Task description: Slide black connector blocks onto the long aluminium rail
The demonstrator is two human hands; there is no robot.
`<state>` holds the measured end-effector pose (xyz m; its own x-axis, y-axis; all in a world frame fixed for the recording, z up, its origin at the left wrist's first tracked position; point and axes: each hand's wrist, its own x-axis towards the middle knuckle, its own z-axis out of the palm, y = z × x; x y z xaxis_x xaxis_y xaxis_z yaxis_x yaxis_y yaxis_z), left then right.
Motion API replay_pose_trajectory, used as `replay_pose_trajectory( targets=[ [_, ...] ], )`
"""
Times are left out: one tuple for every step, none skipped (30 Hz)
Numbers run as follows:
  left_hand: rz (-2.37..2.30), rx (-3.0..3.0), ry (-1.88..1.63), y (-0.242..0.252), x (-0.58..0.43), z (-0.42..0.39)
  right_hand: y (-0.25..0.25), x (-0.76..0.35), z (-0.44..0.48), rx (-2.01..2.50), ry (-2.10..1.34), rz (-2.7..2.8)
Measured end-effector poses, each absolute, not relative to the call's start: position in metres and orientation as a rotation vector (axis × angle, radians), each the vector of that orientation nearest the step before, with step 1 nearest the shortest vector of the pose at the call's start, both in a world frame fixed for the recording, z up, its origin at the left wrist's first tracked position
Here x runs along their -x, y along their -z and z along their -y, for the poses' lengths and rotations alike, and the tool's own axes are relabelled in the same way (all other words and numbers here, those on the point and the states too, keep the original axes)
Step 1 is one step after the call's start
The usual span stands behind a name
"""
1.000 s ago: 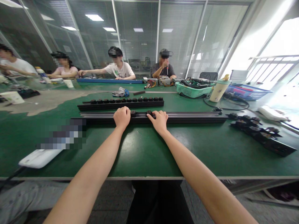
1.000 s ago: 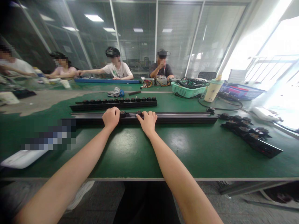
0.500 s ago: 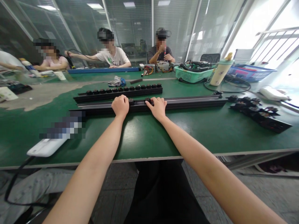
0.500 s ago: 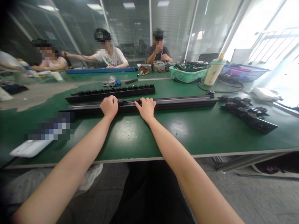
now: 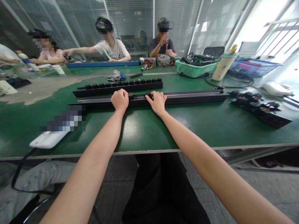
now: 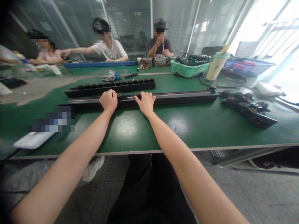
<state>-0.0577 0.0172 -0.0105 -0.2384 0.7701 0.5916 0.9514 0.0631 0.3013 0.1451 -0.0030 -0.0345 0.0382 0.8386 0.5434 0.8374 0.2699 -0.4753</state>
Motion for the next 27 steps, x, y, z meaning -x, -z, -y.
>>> replay_pose_trajectory(
  targets=[
    [2.062, 1.733, 0.945, 0.0108, 0.0578, -0.0176, 0.0344, -0.1450, 0.0032, 1.534, -0.001, 1.761],
    [2.052, 1.727, 0.943, 0.0113, 0.0580, -0.0182, 0.0342, -0.1451, 0.0033, 1.535, 0.000, 1.761],
    [2.043, 1.721, 0.943, 0.0118, 0.0583, -0.0187, 0.0340, -0.1452, 0.0034, 1.539, 0.001, 1.760],
    [2.039, 1.718, 0.942, 0.0122, 0.0585, -0.0191, 0.0338, -0.1454, 0.0036, 1.544, 0.004, 1.759],
    [2.035, 1.719, 0.938, 0.0125, 0.0587, -0.0193, 0.0337, -0.1458, 0.0038, 1.549, 0.005, 1.758],
    [2.032, 1.722, 0.936, 0.0126, 0.0590, -0.0193, 0.0335, -0.1462, 0.0039, 1.555, 0.006, 1.759],
    [2.028, 1.728, 0.933, 0.0126, 0.0592, -0.0189, 0.0334, -0.1466, 0.0042, 1.559, 0.006, 1.760],
    [2.024, 1.735, 0.933, 0.0124, 0.0593, -0.0183, 0.0332, -0.1471, 0.0045, 1.562, 0.006, 1.762],
    [2.020, 1.743, 0.933, 0.0120, 0.0594, -0.0174, 0.0331, -0.1475, 0.0049, 1.561, 0.007, 1.766],
    [2.018, 1.752, 0.933, 0.0116, 0.0594, -0.0164, 0.0329, -0.1479, 0.0053, 1.560, 0.010, 1.768],
    [2.019, 1.761, 0.933, 0.0110, 0.0593, -0.0153, 0.0328, -0.1482, 0.0058, 1.559, 0.015, 1.769],
    [2.020, 1.771, 0.932, 0.0105, 0.0591, -0.0142, 0.0326, -0.1485, 0.0064, 1.561, 0.022, 1.768],
    [2.025, 1.782, 0.929, 0.0100, 0.0588, -0.0133, 0.0324, -0.1487, 0.0070, 1.563, 0.029, 1.767],
    [2.031, 1.791, 0.927, 0.0096, 0.0585, -0.0124, 0.0322, -0.1489, 0.0075, 1.567, 0.035, 1.766],
    [2.036, 1.800, 0.926, 0.0094, 0.0582, -0.0119, 0.0321, -0.1490, 0.0080, 1.570, 0.040, 1.765],
    [2.042, 1.805, 0.926, 0.0094, 0.0580, -0.0116, 0.0320, -0.1490, 0.0084, 1.573, 0.044, 1.765],
    [2.045, 1.805, 0.925, 0.0095, 0.0578, -0.0115, 0.0320, -0.1491, 0.0086, 1.573, 0.045, 1.767],
    [2.044, 1.804, 0.921, 0.0097, 0.0578, -0.0117, 0.0321, -0.1491, 0.0087, 1.571, 0.046, 1.769],
    [2.043, 1.799, 0.917, 0.0100, 0.0578, -0.0121, 0.0322, -0.1491, 0.0086, 1.568, 0.046, 1.771],
    [2.042, 1.795, 0.913, 0.0104, 0.0579, -0.0126, 0.0324, -0.1491, 0.0084, 1.563, 0.046, 1.773],
    [2.040, 1.792, 0.910, 0.0107, 0.0579, -0.0132, 0.0326, -0.1492, 0.0081, 1.559, 0.048, 1.773],
    [2.044, 1.787, 0.907, 0.0109, 0.0579, -0.0137, 0.0329, -0.1492, 0.0078, 1.556, 0.049, 1.771],
    [2.050, 1.782, 0.906, 0.0110, 0.0579, -0.0142, 0.0331, -0.1492, 0.0074, 1.554, 0.049, 1.771],
    [2.056, 1.779, 0.904, 0.0111, 0.0578, -0.0145, 0.0333, -0.1493, 0.0069, 1.553, 0.048, 1.771],
    [2.064, 1.777, 0.902, 0.0110, 0.0577, -0.0148, 0.0335, -0.1493, 0.0064, 1.553, 0.046, 1.771],
    [2.070, 1.776, 0.902, 0.0109, 0.0576, -0.0150, 0.0337, -0.1494, 0.0059, 1.552, 0.044, 1.773],
    [2.074, 1.777, 0.903, 0.0108, 0.0576, -0.0152, 0.0339, -0.1495, 0.0054, 1.551, 0.043, 1.775]
  ],
)
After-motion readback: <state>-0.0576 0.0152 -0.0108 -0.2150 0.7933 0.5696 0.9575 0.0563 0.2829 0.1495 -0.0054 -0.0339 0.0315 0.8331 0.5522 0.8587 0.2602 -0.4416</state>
